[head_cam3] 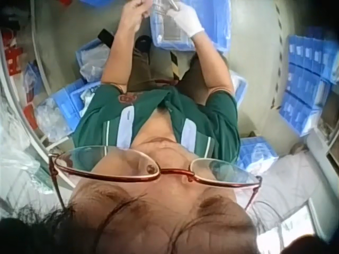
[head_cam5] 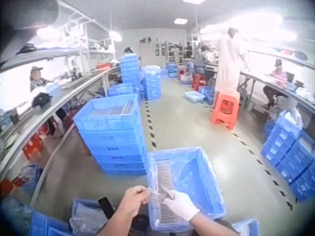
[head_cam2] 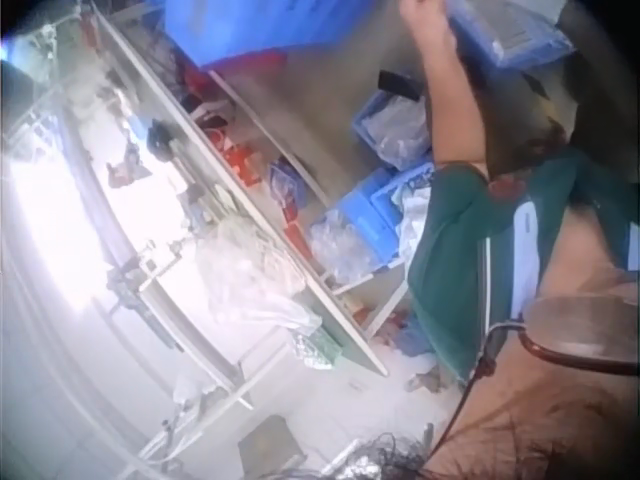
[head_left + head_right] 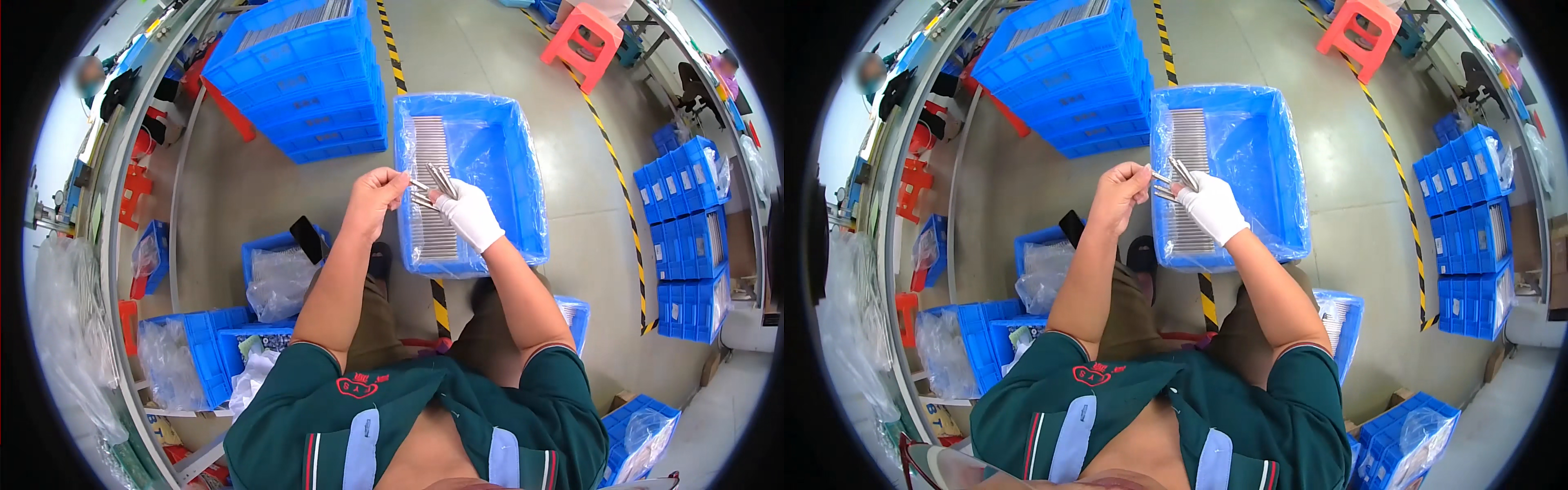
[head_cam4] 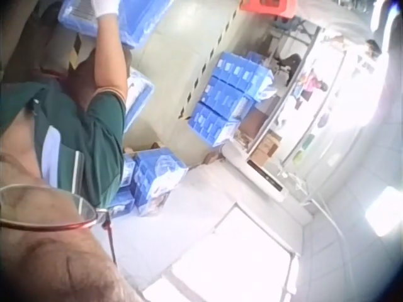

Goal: The person sorts and aligns small metal pins into a blue plastic tray by hand.

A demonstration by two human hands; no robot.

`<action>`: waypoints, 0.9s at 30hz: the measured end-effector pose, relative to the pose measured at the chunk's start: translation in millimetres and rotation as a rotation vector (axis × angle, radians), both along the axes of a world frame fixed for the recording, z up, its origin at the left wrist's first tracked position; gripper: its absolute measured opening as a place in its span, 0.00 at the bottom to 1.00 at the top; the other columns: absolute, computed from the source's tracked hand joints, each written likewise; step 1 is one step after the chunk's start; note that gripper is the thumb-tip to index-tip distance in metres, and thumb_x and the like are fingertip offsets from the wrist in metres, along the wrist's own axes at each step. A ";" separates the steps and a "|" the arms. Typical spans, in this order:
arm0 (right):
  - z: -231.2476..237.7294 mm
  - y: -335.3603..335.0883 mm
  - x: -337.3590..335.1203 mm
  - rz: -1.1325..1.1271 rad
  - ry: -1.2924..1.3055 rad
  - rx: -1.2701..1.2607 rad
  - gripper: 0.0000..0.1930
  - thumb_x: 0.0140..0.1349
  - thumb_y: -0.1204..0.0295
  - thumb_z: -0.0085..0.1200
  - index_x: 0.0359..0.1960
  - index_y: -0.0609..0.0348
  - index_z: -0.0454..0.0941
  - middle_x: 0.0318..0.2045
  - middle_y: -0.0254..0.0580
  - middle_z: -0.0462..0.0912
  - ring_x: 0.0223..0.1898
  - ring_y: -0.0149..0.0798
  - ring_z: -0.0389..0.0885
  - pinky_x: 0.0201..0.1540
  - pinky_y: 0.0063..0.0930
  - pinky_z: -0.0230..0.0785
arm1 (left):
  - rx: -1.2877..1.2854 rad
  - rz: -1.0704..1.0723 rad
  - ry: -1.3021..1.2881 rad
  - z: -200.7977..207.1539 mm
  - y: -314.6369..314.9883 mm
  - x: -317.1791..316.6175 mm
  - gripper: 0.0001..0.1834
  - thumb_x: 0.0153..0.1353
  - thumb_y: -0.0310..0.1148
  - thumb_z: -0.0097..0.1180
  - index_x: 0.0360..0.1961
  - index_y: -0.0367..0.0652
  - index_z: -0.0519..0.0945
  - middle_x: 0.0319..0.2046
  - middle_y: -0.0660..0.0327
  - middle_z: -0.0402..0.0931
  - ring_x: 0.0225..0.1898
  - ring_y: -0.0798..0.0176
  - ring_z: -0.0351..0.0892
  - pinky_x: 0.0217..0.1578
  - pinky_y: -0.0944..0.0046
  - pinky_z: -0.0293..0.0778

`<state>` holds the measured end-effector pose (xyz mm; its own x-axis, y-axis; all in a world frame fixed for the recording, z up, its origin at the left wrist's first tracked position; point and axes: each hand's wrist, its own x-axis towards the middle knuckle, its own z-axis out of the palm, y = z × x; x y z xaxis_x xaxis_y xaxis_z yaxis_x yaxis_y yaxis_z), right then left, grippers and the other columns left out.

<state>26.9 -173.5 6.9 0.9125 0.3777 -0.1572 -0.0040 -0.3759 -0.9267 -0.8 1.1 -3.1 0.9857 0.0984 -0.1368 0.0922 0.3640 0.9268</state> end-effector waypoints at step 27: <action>-1.5 -12.7 4.0 0.104 0.188 0.190 0.13 0.57 0.61 0.51 0.29 0.60 0.73 0.17 0.34 0.72 0.19 0.32 0.69 0.24 0.27 0.61 | 0.133 0.005 -0.094 9.6 4.2 -0.6 0.06 0.54 0.29 0.56 0.25 0.38 0.76 0.18 0.68 0.70 0.19 0.78 0.63 0.21 0.78 0.59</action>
<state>30.9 -186.2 5.4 0.8290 0.5065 -0.2371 -0.1525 -0.2032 -0.9672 -1.4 5.2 6.5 0.9930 0.1142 -0.0296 0.0016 0.2381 0.9712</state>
